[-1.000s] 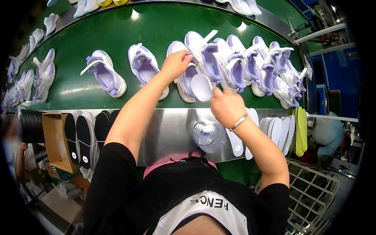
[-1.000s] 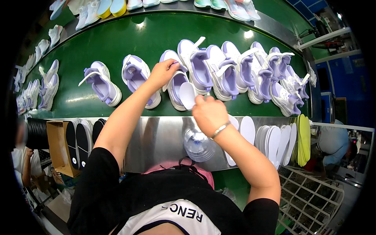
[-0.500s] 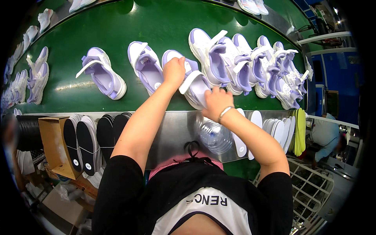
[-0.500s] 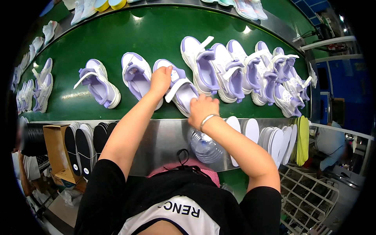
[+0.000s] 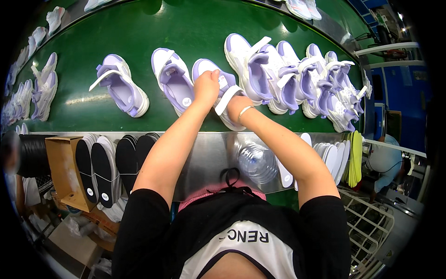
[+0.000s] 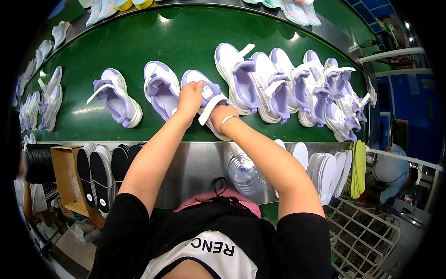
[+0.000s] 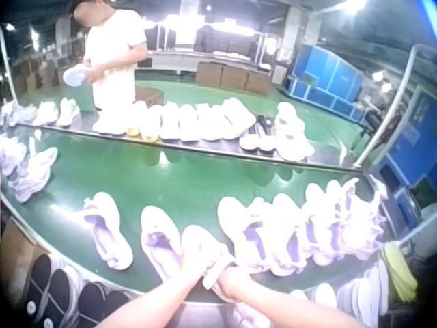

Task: The person matches pairs of insoles to shoes on a conveyor belt. They pick up a stack of green insoles, separate them into pairs, and place one insole inside each purple and white shoe before moving the completed shoe further down the belt.

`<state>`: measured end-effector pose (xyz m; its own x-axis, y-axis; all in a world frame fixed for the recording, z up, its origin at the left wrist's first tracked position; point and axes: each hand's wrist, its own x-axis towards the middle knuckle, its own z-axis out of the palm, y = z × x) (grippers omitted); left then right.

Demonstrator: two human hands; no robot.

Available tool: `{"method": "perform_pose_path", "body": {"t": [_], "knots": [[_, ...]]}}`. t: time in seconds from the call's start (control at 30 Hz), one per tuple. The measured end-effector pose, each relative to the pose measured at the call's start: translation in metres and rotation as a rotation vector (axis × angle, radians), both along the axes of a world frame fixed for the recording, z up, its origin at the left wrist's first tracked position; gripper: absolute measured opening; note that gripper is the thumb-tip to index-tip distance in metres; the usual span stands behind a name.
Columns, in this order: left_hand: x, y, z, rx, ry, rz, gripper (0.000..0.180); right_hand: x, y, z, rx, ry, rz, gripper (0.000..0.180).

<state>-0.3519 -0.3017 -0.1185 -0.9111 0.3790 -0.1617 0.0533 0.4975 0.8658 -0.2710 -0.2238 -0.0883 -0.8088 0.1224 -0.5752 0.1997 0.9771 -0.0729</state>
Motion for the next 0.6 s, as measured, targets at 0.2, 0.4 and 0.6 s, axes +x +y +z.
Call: {"method": "perform_pose_path", "body": {"t": [0.2,0.4,0.6], "knots": [[-0.002,-0.001,-0.001,-0.018,-0.003,-0.017,0.034,-0.014,-0.009,0.007,0.046,-0.150,0.187,0.029],[-0.002,0.002,-0.005,-0.047,0.091,-0.037,0.037,-0.005,-0.005,0.021,0.078,-0.218,0.154,0.026],[-0.003,0.001,-0.004,-0.061,0.083,-0.012,0.034,0.015,0.000,0.052,-0.072,-0.457,0.164,0.050]]}}
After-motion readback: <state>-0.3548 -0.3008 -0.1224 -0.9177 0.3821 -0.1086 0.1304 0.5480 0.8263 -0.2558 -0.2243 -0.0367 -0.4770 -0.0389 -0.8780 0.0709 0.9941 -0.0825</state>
